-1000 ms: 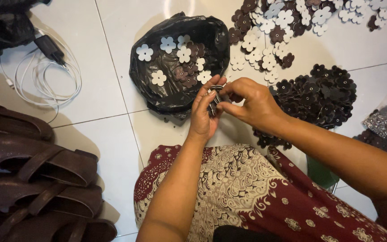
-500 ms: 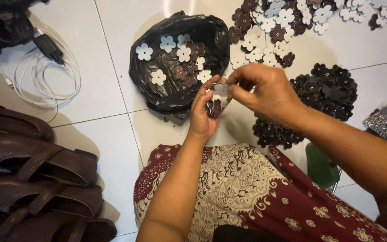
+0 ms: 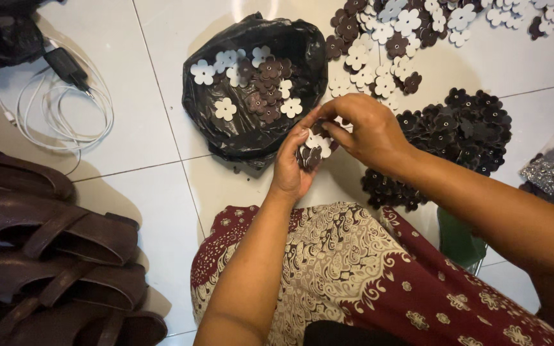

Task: The person sits on a tiled floor and sorts flower-shaped decorative pieces by color. They pick up pieces from the floor and place them into a black plastic bag, separating white and brown pieces.

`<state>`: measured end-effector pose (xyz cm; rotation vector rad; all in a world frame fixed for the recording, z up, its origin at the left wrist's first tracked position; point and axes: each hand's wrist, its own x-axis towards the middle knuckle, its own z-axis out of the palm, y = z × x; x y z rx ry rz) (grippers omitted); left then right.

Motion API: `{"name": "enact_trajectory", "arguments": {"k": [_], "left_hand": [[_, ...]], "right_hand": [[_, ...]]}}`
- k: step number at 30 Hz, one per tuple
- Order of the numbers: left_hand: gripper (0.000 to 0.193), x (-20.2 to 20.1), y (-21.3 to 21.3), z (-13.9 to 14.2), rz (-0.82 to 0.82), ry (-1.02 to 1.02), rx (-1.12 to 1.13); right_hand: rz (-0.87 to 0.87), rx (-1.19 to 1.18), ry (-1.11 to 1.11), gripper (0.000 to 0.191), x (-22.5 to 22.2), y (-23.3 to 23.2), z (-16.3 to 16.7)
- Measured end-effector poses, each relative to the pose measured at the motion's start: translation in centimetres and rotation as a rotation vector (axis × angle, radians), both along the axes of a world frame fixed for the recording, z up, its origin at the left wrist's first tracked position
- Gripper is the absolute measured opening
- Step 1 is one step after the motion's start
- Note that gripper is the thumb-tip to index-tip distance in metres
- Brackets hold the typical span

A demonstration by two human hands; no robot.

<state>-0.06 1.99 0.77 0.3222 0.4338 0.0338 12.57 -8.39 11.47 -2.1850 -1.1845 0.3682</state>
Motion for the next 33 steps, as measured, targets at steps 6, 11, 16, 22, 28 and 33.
{"name": "enact_trajectory", "arguments": {"k": [6,11,16,22,28,33], "left_hand": [[0.049,0.2,0.1,-0.3,0.057,-0.002,-0.065],[0.048,0.0,-0.1,-0.2,0.045,-0.025,-0.062],[0.045,0.1,-0.1,-0.4,0.056,-0.01,-0.057],[0.043,-0.1,0.1,-1.1,0.076,0.002,-0.088],[0.047,-0.3,-0.1,-1.1,0.066,-0.012,-0.117],[0.053,-0.2,0.3,-1.0,0.07,-0.082,-0.153]], "right_hand": [[0.108,0.072,-0.02,0.026,-2.2,-0.7,0.8],[0.16,0.084,-0.013,0.041,-3.7,-0.1,1.0],[0.147,0.027,0.089,0.037,-3.3,-0.1,0.8],[0.019,-0.017,0.243,0.027,-1.8,0.2,1.5],[-0.071,0.206,0.296,0.034,-0.5,0.7,3.5],[0.223,-0.06,0.03,0.023,-0.1,0.7,2.8]]}}
